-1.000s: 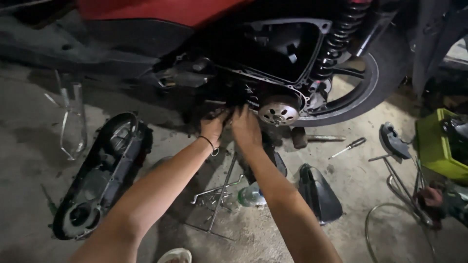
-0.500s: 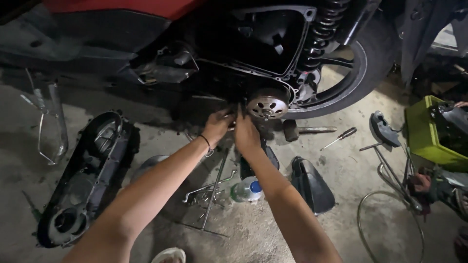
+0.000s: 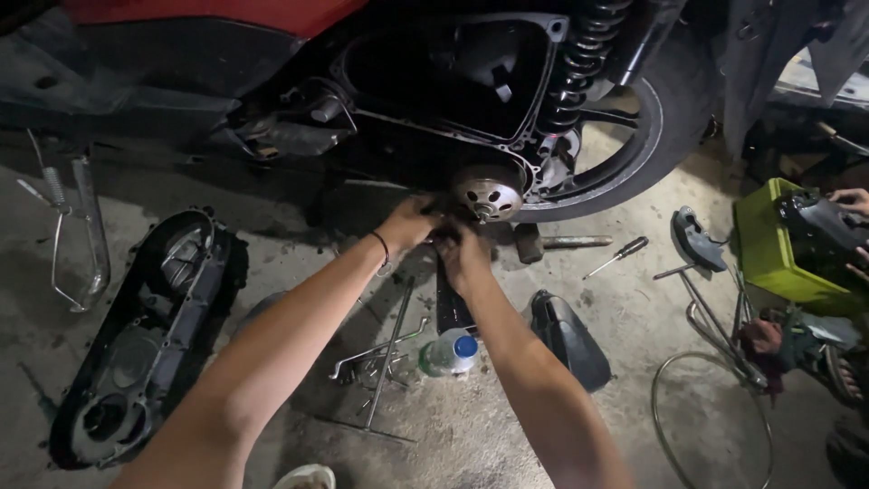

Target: The person works on the exposed engine area of a red motorcycle, using a dark cloth to wipe and clean a circular metal component. The hands repeatedly rub the surface of the part while holding it in place within the engine casing.

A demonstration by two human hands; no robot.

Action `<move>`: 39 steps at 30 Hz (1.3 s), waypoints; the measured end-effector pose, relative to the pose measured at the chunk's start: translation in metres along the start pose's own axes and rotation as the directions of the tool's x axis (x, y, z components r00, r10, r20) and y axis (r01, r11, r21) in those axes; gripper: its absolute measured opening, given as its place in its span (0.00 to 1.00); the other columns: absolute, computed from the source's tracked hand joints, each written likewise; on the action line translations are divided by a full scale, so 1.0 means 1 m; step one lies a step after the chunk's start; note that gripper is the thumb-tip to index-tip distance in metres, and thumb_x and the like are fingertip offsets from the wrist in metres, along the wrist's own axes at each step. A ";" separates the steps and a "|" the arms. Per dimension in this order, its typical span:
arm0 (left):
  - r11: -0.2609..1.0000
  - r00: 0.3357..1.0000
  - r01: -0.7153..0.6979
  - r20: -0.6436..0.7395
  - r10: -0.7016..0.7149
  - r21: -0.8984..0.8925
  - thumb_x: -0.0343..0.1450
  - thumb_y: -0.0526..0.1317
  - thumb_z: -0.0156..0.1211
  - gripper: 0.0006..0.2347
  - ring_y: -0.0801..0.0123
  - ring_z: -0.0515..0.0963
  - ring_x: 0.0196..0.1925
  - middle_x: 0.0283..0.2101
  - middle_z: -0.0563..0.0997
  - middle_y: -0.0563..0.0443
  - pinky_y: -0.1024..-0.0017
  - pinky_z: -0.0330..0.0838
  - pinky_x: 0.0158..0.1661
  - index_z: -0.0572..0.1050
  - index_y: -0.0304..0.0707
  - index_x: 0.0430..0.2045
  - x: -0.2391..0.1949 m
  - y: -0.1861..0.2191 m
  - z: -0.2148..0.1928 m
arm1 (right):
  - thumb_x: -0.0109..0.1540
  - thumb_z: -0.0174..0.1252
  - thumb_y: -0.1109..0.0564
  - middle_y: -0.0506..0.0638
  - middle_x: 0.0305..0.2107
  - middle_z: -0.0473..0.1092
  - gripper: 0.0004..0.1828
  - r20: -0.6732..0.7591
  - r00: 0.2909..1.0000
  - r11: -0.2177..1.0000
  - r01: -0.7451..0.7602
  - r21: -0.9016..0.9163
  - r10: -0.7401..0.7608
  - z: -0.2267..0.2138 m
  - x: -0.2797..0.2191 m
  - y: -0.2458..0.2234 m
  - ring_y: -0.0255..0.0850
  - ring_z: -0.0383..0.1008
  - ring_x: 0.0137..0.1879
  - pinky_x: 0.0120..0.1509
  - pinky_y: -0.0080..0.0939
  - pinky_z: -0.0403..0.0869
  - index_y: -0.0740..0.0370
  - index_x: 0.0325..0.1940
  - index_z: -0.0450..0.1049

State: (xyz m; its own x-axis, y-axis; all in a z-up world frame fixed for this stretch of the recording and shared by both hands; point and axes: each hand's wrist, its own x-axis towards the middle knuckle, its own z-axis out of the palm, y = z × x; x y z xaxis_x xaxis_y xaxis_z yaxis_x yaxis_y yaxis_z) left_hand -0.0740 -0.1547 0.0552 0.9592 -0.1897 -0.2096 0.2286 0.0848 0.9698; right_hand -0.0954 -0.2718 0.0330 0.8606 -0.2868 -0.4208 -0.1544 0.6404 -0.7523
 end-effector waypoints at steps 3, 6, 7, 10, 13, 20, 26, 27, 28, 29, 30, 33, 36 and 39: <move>0.991 0.999 0.004 0.046 -0.011 0.135 0.64 0.42 0.70 0.19 0.51 0.81 0.52 0.48 0.82 0.37 0.59 0.79 0.47 0.80 0.41 0.49 0.011 -0.004 -0.002 | 0.61 0.67 0.60 0.64 0.55 0.67 0.35 0.044 0.999 0.997 -0.028 -0.071 0.031 0.003 -0.002 -0.007 0.58 0.74 0.55 0.58 0.56 0.76 0.68 0.69 0.59; 0.983 0.997 0.031 0.066 -0.044 0.183 0.65 0.42 0.68 0.21 0.52 0.80 0.55 0.51 0.82 0.40 0.58 0.76 0.51 0.78 0.43 0.53 0.012 -0.002 -0.004 | 0.60 0.70 0.58 0.65 0.52 0.68 0.36 -0.034 0.998 0.988 -0.063 -0.141 0.059 0.006 -0.002 -0.008 0.56 0.75 0.49 0.53 0.52 0.78 0.71 0.66 0.61; 0.986 0.994 0.054 0.082 -0.067 0.159 0.66 0.41 0.67 0.20 0.51 0.80 0.56 0.51 0.81 0.39 0.58 0.77 0.51 0.78 0.43 0.54 0.004 0.008 -0.005 | 0.58 0.71 0.58 0.63 0.49 0.69 0.34 -0.098 0.995 0.980 -0.045 -0.193 0.027 0.007 -0.001 -0.008 0.53 0.75 0.44 0.47 0.48 0.79 0.71 0.63 0.65; 0.990 0.984 0.130 0.114 -0.136 0.059 0.65 0.35 0.63 0.23 0.46 0.78 0.57 0.55 0.79 0.35 0.55 0.77 0.52 0.73 0.39 0.58 -0.028 0.042 0.000 | 0.56 0.71 0.58 0.64 0.44 0.72 0.29 -0.207 0.976 0.958 -0.001 -0.287 -0.061 0.001 0.014 -0.002 0.52 0.77 0.35 0.37 0.49 0.81 0.72 0.57 0.71; 0.995 0.990 0.101 0.094 -0.101 0.000 0.64 0.30 0.62 0.23 0.46 0.78 0.52 0.52 0.79 0.32 0.55 0.78 0.48 0.74 0.34 0.56 -0.045 0.049 0.004 | 0.58 0.68 0.57 0.63 0.37 0.71 0.27 -0.250 0.963 0.932 0.007 -0.361 -0.104 -0.002 0.027 0.005 0.49 0.77 0.31 0.32 0.46 0.79 0.74 0.56 0.71; 1.000 0.990 -0.011 0.144 0.008 0.020 0.62 0.28 0.62 0.08 0.54 0.80 0.29 0.29 0.78 0.40 0.61 0.81 0.29 0.79 0.31 0.34 0.013 -0.014 0.005 | 0.65 0.59 0.59 0.56 0.33 0.71 0.14 -0.204 0.973 0.933 0.028 -0.359 -0.108 -0.058 0.107 0.032 0.38 0.71 0.32 0.29 0.32 0.73 0.73 0.50 0.75; 0.981 0.989 0.113 0.114 -0.096 -0.160 0.63 0.28 0.63 0.18 0.54 0.80 0.31 0.36 0.78 0.37 0.59 0.82 0.31 0.77 0.29 0.48 -0.006 0.011 0.014 | 0.61 0.63 0.61 0.64 0.45 0.73 0.18 0.012 0.969 0.474 0.131 -0.871 -0.246 -0.045 0.051 -0.018 0.50 0.71 0.53 0.56 0.47 0.70 0.72 0.54 0.75; 0.981 0.990 0.110 0.108 -0.093 -0.162 0.63 0.28 0.63 0.18 0.54 0.80 0.31 0.36 0.78 0.37 0.59 0.82 0.31 0.77 0.29 0.48 -0.006 0.012 0.011 | 0.61 0.63 0.61 0.64 0.45 0.73 0.18 0.018 0.970 0.471 0.135 -0.872 -0.244 -0.042 0.041 -0.026 0.50 0.71 0.53 0.56 0.47 0.70 0.72 0.54 0.75; 0.976 0.990 0.114 0.098 -0.098 -0.183 0.62 0.28 0.65 0.17 0.57 0.79 0.29 0.34 0.78 0.39 0.62 0.82 0.29 0.78 0.29 0.46 -0.008 0.013 0.008 | 0.59 0.64 0.62 0.66 0.49 0.74 0.20 0.095 0.963 0.279 0.166 -0.946 -0.251 -0.039 0.031 -0.033 0.53 0.71 0.59 0.64 0.51 0.69 0.72 0.55 0.76; 0.972 0.991 0.118 0.087 -0.102 -0.204 0.62 0.28 0.67 0.16 0.60 0.79 0.26 0.32 0.79 0.40 0.65 0.82 0.27 0.78 0.30 0.44 -0.009 0.014 0.005 | 0.58 0.65 0.63 0.68 0.52 0.74 0.23 0.172 0.955 0.075 0.195 -0.978 -0.243 -0.036 0.021 -0.040 0.56 0.71 0.65 0.72 0.55 0.68 0.72 0.56 0.76; 0.972 0.990 0.122 0.089 -0.106 -0.202 0.62 0.28 0.67 0.16 0.60 0.79 0.26 0.32 0.79 0.40 0.65 0.82 0.27 0.78 0.30 0.44 -0.013 0.015 0.002 | 0.58 0.65 0.63 0.68 0.52 0.74 0.23 0.168 0.956 0.077 0.191 -0.979 -0.242 -0.022 0.001 -0.047 0.56 0.71 0.65 0.72 0.55 0.68 0.72 0.56 0.76; 0.973 0.991 0.127 0.058 -0.118 -0.195 0.62 0.26 0.66 0.19 0.59 0.78 0.26 0.33 0.78 0.40 0.65 0.79 0.24 0.77 0.29 0.48 -0.017 0.022 -0.002 | 0.58 0.59 0.62 0.67 0.48 0.75 0.15 -0.115 0.966 0.705 0.087 -0.704 -0.233 -0.011 -0.012 -0.057 0.53 0.75 0.61 0.63 0.51 0.75 0.71 0.48 0.79; 0.987 0.990 0.113 0.094 -0.102 -0.115 0.63 0.28 0.68 0.20 0.62 0.77 0.25 0.35 0.79 0.41 0.66 0.81 0.25 0.77 0.32 0.50 -0.017 0.022 -0.003 | 0.60 0.58 0.51 0.58 0.43 0.78 0.16 -0.127 0.946 0.617 0.089 -0.782 -0.297 -0.024 0.005 -0.067 0.51 0.78 0.56 0.63 0.52 0.72 0.62 0.45 0.82; 0.978 0.985 0.153 0.101 -0.139 -0.144 0.61 0.26 0.69 0.23 0.56 0.79 0.29 0.36 0.79 0.37 0.62 0.81 0.27 0.76 0.28 0.52 -0.016 0.015 0.000 | 0.65 0.53 0.64 0.63 0.56 0.74 0.20 0.031 0.980 -0.150 0.001 -0.989 -0.197 -0.015 -0.027 -0.110 0.55 0.70 0.68 0.73 0.54 0.67 0.68 0.61 0.75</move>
State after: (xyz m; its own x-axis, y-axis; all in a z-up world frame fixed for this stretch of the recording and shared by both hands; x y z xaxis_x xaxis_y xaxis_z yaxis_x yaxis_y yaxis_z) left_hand -0.0860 -0.1505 0.0732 0.8963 -0.2972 -0.3290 0.3943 0.1951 0.8980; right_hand -0.1085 -0.3451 0.1199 0.8888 -0.3854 -0.2481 -0.4557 -0.8007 -0.3888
